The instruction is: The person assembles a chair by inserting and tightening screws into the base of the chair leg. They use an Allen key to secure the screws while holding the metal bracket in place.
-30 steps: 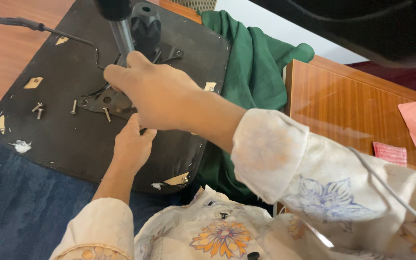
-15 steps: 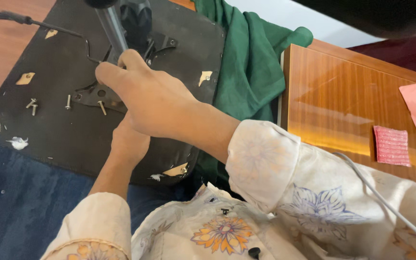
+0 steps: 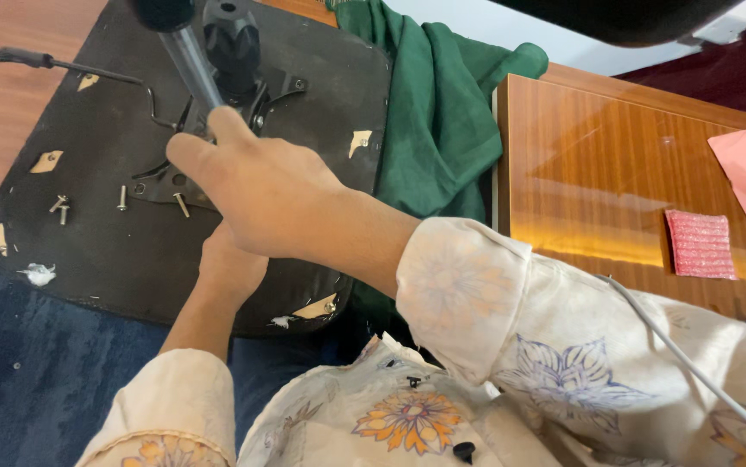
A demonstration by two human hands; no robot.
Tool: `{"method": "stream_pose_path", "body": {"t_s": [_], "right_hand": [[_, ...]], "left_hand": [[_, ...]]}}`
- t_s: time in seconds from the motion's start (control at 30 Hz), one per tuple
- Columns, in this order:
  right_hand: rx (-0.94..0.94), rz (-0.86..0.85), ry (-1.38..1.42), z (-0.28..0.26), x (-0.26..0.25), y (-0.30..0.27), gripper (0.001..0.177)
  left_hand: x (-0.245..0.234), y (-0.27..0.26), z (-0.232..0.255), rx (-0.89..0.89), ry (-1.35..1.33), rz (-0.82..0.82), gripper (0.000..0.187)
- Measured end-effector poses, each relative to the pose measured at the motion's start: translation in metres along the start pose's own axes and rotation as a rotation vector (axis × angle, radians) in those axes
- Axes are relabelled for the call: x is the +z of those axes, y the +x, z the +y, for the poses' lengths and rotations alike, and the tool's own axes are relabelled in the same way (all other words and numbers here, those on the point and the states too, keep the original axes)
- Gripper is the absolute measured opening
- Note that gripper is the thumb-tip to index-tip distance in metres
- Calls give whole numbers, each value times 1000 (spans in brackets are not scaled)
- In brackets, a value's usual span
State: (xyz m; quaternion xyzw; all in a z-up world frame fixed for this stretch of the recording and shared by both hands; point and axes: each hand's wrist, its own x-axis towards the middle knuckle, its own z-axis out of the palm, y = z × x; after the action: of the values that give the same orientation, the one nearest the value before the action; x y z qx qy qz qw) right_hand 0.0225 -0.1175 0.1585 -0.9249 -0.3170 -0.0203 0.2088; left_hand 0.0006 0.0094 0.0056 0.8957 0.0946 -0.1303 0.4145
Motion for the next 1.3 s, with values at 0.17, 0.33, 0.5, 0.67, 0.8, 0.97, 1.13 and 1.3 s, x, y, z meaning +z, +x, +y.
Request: {"method": "stream_pose_path", "body": {"t_s": [0.17, 0.33, 0.5, 0.67, 0.8, 0.97, 1.13, 1.3], "right_hand": [[43, 19, -24, -6, 4, 1, 47], [122, -5, -103, 1, -3, 9, 45], [132, -76, -24, 11, -13, 10, 60], [16, 10, 127, 14, -3, 4, 51], [15, 59, 108, 6, 9, 8, 45], [101, 18, 70, -2, 5, 9, 40], [-10, 13, 208, 5, 2, 15, 50], [-85, 27, 223, 7, 12, 17, 42]], "left_hand": [[3, -2, -4, 29, -73, 19, 49], [-1, -4, -1, -58, -128, -16, 56], [-3, -4, -1, 39, -204, 41, 51], [-3, 8, -1, -43, -90, 21, 40], [-6, 15, -8, 38, 57, 23, 37], [-8, 16, -2, -31, -56, 1, 41], [-11, 0, 10, -69, -108, 29, 46], [-13, -18, 20, -206, -919, -102, 44]]}}
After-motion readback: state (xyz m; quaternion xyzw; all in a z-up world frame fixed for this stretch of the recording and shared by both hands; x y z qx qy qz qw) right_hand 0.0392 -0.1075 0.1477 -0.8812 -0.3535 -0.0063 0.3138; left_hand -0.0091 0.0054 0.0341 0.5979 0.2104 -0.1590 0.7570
